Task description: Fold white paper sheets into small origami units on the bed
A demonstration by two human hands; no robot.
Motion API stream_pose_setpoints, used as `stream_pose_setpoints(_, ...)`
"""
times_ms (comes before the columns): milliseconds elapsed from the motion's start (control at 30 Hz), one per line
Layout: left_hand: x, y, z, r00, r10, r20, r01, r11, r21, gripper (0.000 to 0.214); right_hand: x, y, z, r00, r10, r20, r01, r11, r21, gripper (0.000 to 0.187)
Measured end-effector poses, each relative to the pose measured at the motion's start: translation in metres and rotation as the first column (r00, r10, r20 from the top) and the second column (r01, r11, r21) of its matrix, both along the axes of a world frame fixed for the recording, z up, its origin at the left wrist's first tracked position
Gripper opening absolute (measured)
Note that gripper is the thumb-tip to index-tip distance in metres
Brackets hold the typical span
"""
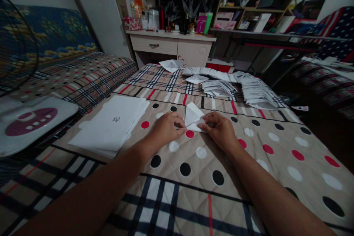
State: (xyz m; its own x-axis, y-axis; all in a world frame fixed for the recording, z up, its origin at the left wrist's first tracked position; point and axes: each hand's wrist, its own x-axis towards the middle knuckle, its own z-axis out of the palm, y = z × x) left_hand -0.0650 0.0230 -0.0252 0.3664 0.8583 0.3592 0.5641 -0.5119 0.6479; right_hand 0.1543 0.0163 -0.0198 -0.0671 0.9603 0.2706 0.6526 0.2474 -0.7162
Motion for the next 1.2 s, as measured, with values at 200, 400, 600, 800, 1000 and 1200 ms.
stream_pose_setpoints(200, 0.005, 0.001, 0.0, 0.998, 0.054, -0.04, -0.053, 0.999, 0.006, 0.01, -0.005, -0.003, 0.01, 0.959, -0.134, 0.251, 0.167, 0.979, -0.116, 0.018)
stream_pose_setpoints(400, 0.009, 0.001, 0.002, 0.994, 0.057, -0.097, -0.054, 0.998, 0.033, 0.01, -0.006, -0.002, 0.012, 0.959, -0.19, 0.211, 0.217, 0.969, -0.116, 0.02)
stream_pose_setpoints(600, 0.011, 0.001, 0.002, 0.989, -0.001, -0.149, 0.013, 0.997, 0.079, 0.026, -0.007, -0.003, 0.009, 0.963, -0.183, 0.198, 0.205, 0.974, -0.095, 0.014)
stream_pose_setpoints(800, 0.013, 0.0, 0.001, 0.974, -0.025, -0.224, 0.05, 0.993, 0.105, 0.03, -0.008, 0.0, 0.012, 0.955, -0.208, 0.211, 0.229, 0.97, -0.084, 0.017)
stream_pose_setpoints(1000, 0.014, 0.001, 0.003, 0.999, -0.03, -0.044, 0.031, 0.999, 0.011, 0.024, -0.005, 0.002, 0.009, 0.97, -0.201, 0.138, 0.213, 0.974, -0.081, 0.018)
stream_pose_setpoints(1200, 0.007, -0.001, 0.01, 0.999, -0.037, -0.005, 0.036, 0.993, -0.115, 0.026, -0.001, 0.003, -0.001, 0.988, -0.157, -0.011, 0.155, 0.984, -0.087, 0.012)
